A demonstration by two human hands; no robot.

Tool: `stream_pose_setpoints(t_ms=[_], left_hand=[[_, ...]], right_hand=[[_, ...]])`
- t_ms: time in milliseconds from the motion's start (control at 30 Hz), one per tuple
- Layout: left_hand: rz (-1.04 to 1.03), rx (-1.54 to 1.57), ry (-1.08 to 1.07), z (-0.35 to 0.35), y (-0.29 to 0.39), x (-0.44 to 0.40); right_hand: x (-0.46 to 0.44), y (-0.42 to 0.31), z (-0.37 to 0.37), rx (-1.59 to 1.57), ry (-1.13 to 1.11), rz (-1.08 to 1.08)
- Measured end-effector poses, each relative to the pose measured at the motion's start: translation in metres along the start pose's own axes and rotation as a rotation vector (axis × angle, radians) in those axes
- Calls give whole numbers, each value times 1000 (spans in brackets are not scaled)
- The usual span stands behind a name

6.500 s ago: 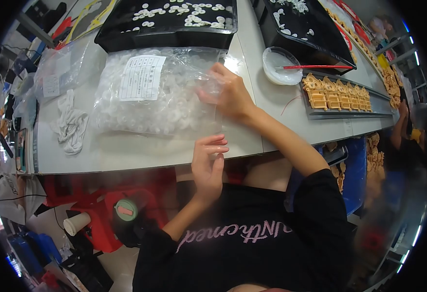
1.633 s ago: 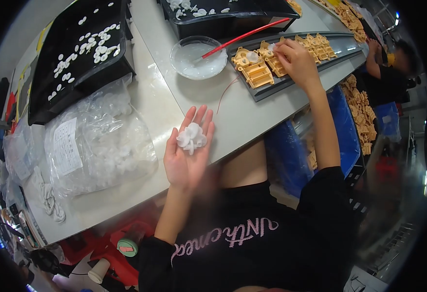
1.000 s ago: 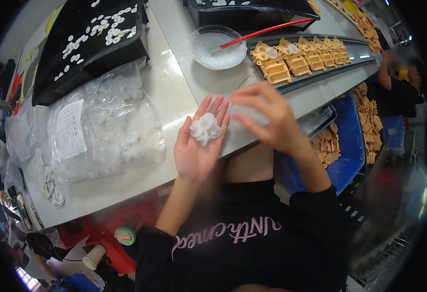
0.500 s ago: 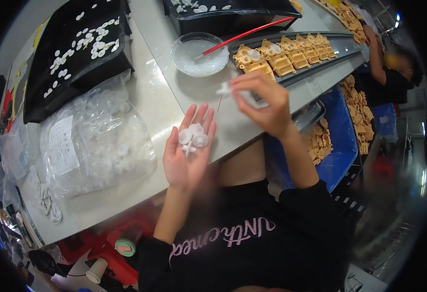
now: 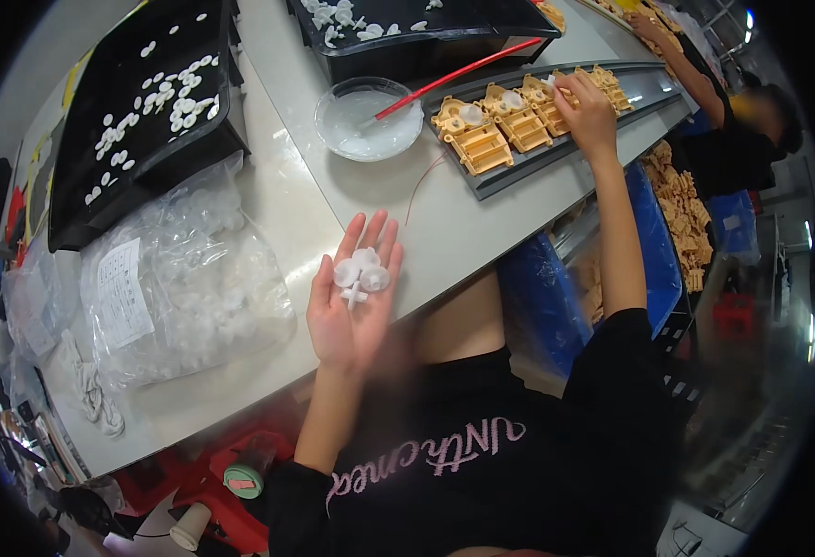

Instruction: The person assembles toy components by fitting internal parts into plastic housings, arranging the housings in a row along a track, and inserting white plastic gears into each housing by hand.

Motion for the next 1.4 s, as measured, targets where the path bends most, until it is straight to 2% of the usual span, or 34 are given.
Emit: stream_pose_setpoints(t_ms=[200, 400, 500, 600, 733, 800, 900, 1033, 1100, 1200, 1400], left_hand=[[2, -25, 4, 0, 0, 0], [-1, -44, 10, 0, -1, -1], [-2, -41, 17, 1, 0, -1], [1, -40, 17, 1, 0, 0], [0, -59, 19, 0, 0, 0], [7, -55, 1, 0, -1, -1], [8, -66, -13, 0, -1, -1], [15, -59, -5, 1, -2, -2], [24, -134, 8, 2, -2, -1], [27, -172, 10, -1, -1, 1], [-3, -156, -11, 1, 1, 1]], right_hand=[[-1, 6, -14, -30, -176, 26], [-2, 1, -13, -71, -236, 3], [-3, -3, -9, -97, -174, 49], [5, 3, -16, -91, -165, 8], [5, -11, 3, -121, -5, -3], [2, -33, 30, -155, 128, -5], [-2, -100, 48, -403, 126, 5], [13, -238, 37, -791, -141, 322], [21, -277, 32, -902, -215, 363], [29, -301, 24, -906, -262, 404], [33, -295, 19, -931, -276, 275]])
Point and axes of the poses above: each hand's wrist, its own x-axis away from the middle knuckle, its own z-axis out of the back of the hand, y = z × x, the point moved 10 cm from there along -x, towards the middle knuckle, and after that the axes turned 10 degrees about z, right-handed, at the moved point
